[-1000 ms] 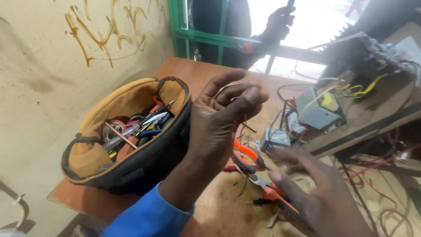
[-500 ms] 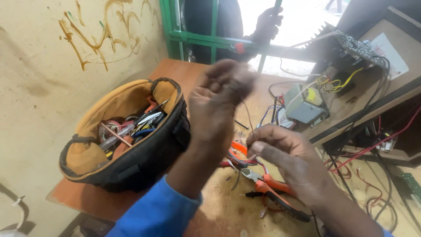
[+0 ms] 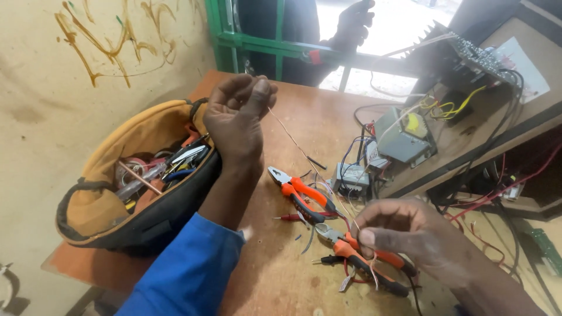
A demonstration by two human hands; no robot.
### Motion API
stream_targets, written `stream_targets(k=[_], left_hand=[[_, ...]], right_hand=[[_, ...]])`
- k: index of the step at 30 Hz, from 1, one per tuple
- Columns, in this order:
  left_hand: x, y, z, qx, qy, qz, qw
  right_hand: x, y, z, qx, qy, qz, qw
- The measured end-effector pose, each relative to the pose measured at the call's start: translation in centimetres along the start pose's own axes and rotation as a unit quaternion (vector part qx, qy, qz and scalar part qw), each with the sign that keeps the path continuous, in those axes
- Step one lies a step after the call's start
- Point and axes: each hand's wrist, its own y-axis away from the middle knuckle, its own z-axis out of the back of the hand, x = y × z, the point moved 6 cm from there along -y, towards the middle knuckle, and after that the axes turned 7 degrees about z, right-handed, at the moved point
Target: Stripping insulation from electrical wires and twisting the copper strands together.
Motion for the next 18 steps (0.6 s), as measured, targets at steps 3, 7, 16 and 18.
stream_targets(k=[3, 7, 16, 18], left_hand=[[0.9, -0.5, 0.2, 0.004, -0.024, -0.021, 0.999], [0.8, -0.6, 0.4, 0.004, -0.084, -0.038, 0.996], [0.3, -0.3, 0.7, 0.026, -0.199, -0.098, 0.975], [0.4, 0.3, -0.3, 0.073, -0.412, -0.17, 0.892]], right_hand=[[-0.6, 0.1, 0.4, 0.002, -0.014, 0.0, 1.0], [-0.3, 0.0, -0.3, 0.1, -0.091, 0.052, 0.989], [-1.8, 0.0, 1.1, 0.043, -0.007, 0.001, 0.999], [-2.4, 0.2, 2.1, 0.006, -0.025, -0.008, 1.0]])
